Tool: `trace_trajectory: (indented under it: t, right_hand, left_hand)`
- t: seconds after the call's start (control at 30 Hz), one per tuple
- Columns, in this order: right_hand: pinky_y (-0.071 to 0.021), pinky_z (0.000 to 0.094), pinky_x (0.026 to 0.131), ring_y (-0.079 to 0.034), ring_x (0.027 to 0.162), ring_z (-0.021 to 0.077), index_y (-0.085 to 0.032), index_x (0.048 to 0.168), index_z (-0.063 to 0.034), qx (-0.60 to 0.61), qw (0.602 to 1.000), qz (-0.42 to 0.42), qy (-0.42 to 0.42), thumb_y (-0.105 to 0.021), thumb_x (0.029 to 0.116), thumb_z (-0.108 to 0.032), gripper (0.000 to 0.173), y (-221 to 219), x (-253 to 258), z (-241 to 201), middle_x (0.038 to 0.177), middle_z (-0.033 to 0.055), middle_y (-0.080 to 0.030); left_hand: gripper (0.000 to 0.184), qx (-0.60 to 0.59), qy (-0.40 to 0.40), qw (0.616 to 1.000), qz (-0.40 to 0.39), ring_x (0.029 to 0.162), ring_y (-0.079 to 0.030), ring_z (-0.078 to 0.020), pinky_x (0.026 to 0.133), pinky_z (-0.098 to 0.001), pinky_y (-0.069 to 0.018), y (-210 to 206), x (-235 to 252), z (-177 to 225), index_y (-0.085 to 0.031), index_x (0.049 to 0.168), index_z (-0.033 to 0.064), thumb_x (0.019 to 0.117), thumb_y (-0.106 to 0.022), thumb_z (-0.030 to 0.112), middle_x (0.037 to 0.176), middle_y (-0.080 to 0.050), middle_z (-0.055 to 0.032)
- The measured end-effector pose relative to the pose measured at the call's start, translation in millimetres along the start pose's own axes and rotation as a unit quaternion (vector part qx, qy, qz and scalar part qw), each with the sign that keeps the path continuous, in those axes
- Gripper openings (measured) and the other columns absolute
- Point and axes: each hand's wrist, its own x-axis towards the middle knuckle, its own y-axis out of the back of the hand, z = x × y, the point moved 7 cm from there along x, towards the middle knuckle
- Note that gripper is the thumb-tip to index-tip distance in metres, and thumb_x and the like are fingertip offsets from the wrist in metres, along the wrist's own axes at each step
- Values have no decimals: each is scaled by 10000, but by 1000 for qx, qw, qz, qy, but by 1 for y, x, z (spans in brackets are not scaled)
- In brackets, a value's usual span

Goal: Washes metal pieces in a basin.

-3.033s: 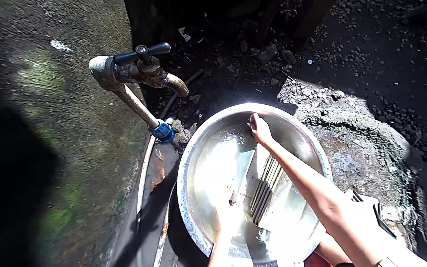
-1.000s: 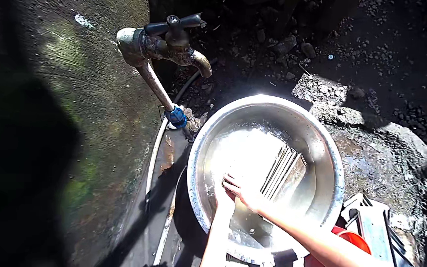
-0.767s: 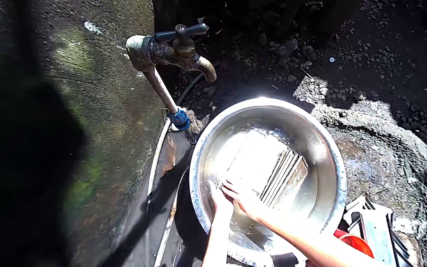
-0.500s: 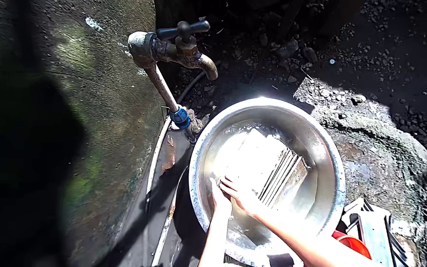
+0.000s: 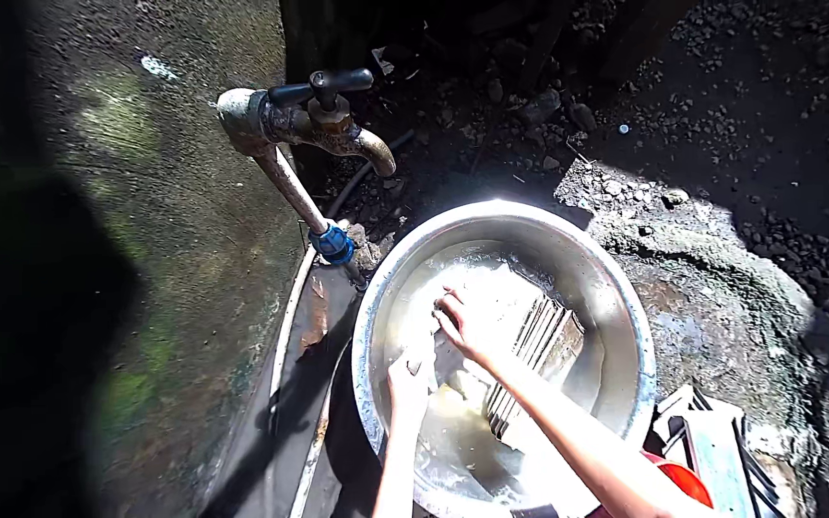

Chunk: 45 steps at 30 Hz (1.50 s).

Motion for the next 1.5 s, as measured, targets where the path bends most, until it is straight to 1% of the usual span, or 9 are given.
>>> trace_trajectory:
  t: [0.1, 0.23, 0.47, 0.7, 0.8, 1.03, 1.17, 1.4, 1.5]
  right_hand:
    - [-417, 627, 1096, -715, 1067, 336, -767, 994, -56, -66, 992, 14, 109, -591, 981, -310, 309, -22, -34, -58, 1048, 164, -744]
    - [-435, 656, 1028, -722, 832, 265, -749, 839, -115, -123, 975, 124, 138, -590, 968, -286, 266, -1, -32, -21, 807, 88, -703]
    - [-412, 657, 1029, -688, 980, 428, -759, 830, -17, -219, 952, 212, -37, -462, 1016, -222, 406, 93, -7, 105, 906, 202, -727]
    - [-437, 558, 1058, -711, 902, 260, -747, 816, -141, -136, 974, 136, 120, -544, 971, -262, 283, 1, -45, -12, 838, 66, -725]
    - [-411, 656, 1024, -719, 912, 336, -770, 809, -109, -146, 965, 213, 48, -521, 967, -266, 334, 23, -42, 19, 855, 115, -742]
    - [-493, 468, 740, -658, 746, 277, -692, 769, 68, -4, 925, 248, -286, -487, 1022, -156, 395, 80, -16, 115, 719, 173, -659]
    - [-443, 213, 571, -522, 562, 16, -592, 635, -25, 102, 936, 310, -131, -461, 981, -136, 387, 85, -5, 18, 563, -22, -512]
    - [-547, 236, 862, -654, 984, 39, -654, 728, -120, 266, 895, 351, 64, -438, 1081, -384, 490, 129, 16, -21, 953, -35, -709]
    - [-528, 305, 970, -657, 1114, 129, -668, 756, -62, 250, 912, 319, 66, -416, 1086, -329, 494, 132, 24, -5, 1035, 48, -739]
  left_hand:
    - [214, 26, 29, 999, 22, 1010, -657, -195, 964, -338, -505, -9, -14, -6, -623, 1132, -147, 983, -503, -52, 1047, -683, -219]
    - [198, 74, -16, 997, 24, 972, -727, -212, 930, -383, -551, -3, -20, -16, -726, 1110, -58, 939, -657, 13, 1025, -750, -180]
    - [187, 114, -38, 991, 55, 827, -727, -229, 842, -432, -555, -5, -26, -15, -748, 1006, -51, 908, -736, 107, 889, -751, -164]
    - [193, 97, -22, 995, -1, 934, -729, -252, 908, -428, -552, -7, -27, -13, -736, 1066, -64, 894, -711, 22, 987, -749, -192]
    - [192, 116, -5, 993, 5, 881, -724, -229, 871, -431, -549, 0, -29, -17, -743, 1035, -38, 898, -753, 97, 925, -748, -167]
    - [336, 303, 85, 929, -193, 1093, -665, -322, 1003, -493, -487, -12, -20, -2, -692, 1178, -17, 898, -771, 152, 1109, -710, -195]
    - [469, 291, 26, 929, -225, 1217, -634, -318, 1076, -525, -454, -46, -14, 43, -637, 1357, 64, 958, -704, 302, 1266, -686, -158]
    - [182, 148, -225, 963, 11, 739, -732, -254, 733, -382, -586, -33, -39, 110, -739, 982, -88, 870, -687, 45, 810, -735, -188]
    - [263, 127, -344, 930, 22, 871, -769, -216, 837, -301, -590, -27, -41, 116, -756, 1097, -65, 860, -656, -8, 965, -776, -166]
